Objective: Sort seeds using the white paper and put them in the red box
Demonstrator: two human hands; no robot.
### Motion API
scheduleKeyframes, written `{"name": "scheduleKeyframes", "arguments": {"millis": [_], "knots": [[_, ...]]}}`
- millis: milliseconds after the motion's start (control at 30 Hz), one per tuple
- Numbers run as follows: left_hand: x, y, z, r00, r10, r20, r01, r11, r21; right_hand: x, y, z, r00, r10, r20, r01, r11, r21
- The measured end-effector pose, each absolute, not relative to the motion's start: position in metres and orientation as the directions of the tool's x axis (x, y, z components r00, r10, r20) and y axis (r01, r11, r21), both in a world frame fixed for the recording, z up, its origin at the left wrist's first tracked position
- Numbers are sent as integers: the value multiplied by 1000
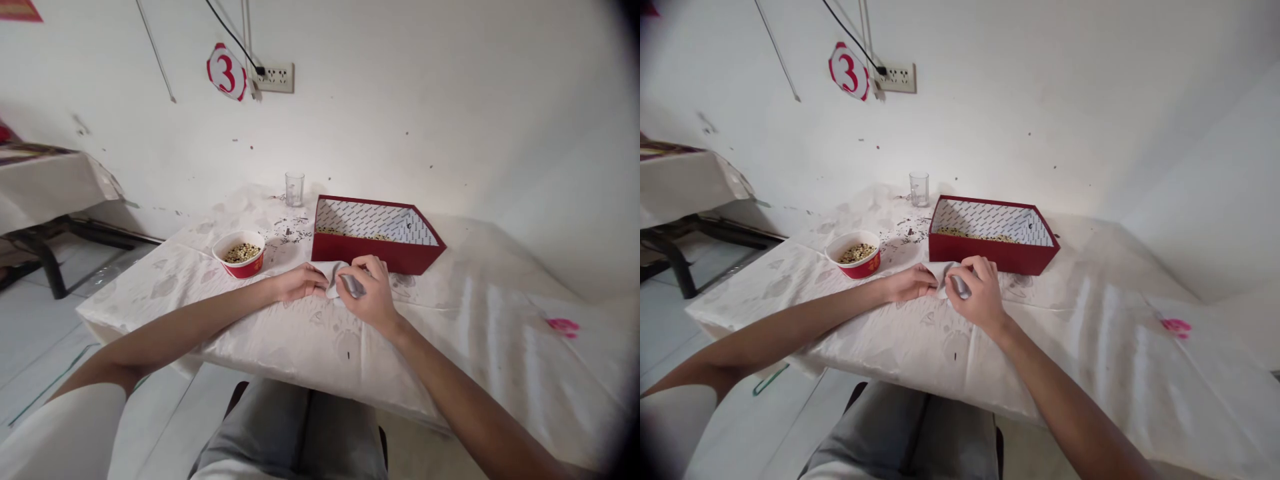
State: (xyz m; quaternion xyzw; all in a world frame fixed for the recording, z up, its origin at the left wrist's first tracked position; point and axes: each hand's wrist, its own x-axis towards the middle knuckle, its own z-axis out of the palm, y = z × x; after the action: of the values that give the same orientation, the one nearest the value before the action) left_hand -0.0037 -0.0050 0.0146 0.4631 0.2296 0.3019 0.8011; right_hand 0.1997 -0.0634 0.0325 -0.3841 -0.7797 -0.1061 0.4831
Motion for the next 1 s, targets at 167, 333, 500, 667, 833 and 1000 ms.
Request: {"name": "scheduleKeyframes", "arguments": {"millis": [167,333,500,667,833,1000], "knots": [[-5,-7,20,742,668,-62,-278,390,878,200,-64,35,-235,492,838,717,670,-192],[-4,-8,17,720,691,-68,-242,341,908,202,-62,35,-258,485,836,743,653,-150],[-2,-5,11,658,747,-96,-257,342,904,203,-61,33,-290,502,815,728,668,-152],[-3,-3,10,668,737,-99,-264,359,895,202,-63,32,-317,490,812,705,694,-144],[-4,-3,13,691,720,-60,-265,329,906,201,-63,31,-283,463,840,693,704,-154],[-3,-5,14,687,726,-27,-278,297,914,199,-64,32,-243,451,859,678,712,-182]]}}
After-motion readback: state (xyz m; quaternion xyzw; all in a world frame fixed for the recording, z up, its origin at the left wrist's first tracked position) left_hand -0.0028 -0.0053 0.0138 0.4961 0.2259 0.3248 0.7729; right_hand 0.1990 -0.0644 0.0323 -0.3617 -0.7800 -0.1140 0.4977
